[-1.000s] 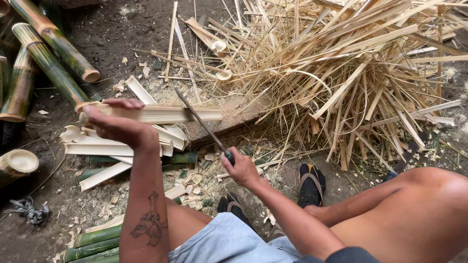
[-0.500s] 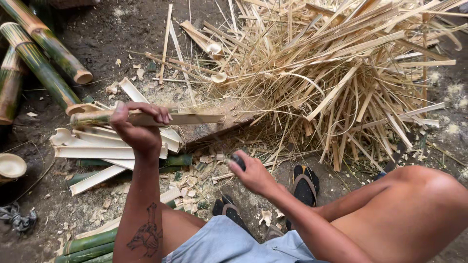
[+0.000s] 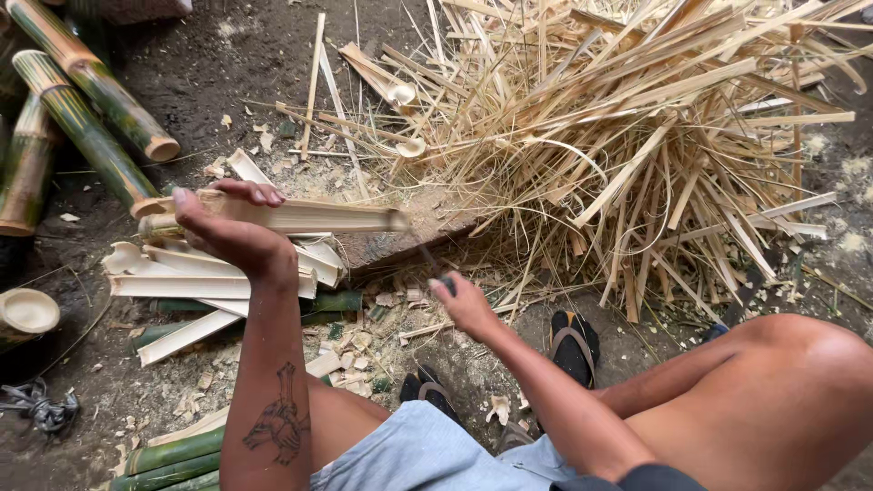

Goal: The person sits on the ground and uses a machete to split bamboo poles into thin strips. They repeatedly position a bamboo segment on a wooden block, strike it with the machete to split it, and then peel the resulting strips apart by hand.

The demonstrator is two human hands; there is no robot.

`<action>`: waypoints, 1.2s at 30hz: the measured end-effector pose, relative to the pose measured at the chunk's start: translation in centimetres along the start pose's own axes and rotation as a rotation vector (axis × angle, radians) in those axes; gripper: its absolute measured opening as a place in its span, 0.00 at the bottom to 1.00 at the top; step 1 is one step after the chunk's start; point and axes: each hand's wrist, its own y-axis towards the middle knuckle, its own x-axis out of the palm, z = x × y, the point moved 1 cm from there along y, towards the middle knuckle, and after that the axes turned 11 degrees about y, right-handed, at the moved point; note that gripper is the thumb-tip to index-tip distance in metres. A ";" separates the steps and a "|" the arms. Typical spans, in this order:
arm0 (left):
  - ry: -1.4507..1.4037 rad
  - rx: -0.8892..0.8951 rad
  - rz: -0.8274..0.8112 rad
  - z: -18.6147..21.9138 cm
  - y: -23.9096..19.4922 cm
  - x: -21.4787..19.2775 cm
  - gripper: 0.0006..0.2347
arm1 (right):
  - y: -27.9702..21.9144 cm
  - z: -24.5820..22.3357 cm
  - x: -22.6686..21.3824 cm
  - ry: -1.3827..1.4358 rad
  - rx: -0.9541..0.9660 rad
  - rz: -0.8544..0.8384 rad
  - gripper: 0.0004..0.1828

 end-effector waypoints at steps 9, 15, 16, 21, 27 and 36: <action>0.316 0.390 -0.270 -2.3 -0.2 1.4 0.11 | -5.1 -0.7 0.7 -0.123 -0.274 -0.097 0.25; 0.242 0.230 -0.401 -2.8 1.2 -0.7 0.11 | -0.1 0.8 -0.9 -0.039 -0.005 -0.049 0.26; 0.297 0.234 -0.407 -2.7 1.6 -0.8 0.11 | 0.7 0.9 -1.9 -0.087 0.016 -0.036 0.26; 0.494 0.094 -0.412 -5.0 1.0 0.4 0.43 | -1.6 0.5 -2.7 -0.128 -0.083 -0.061 0.25; 0.769 0.149 -0.244 -7.1 0.2 1.8 0.46 | -3.2 -1.9 0.8 -0.012 -0.278 -0.036 0.24; 0.567 0.071 -0.158 -6.3 1.5 2.4 0.50 | 3.7 6.3 -2.5 -0.118 -0.113 0.055 0.27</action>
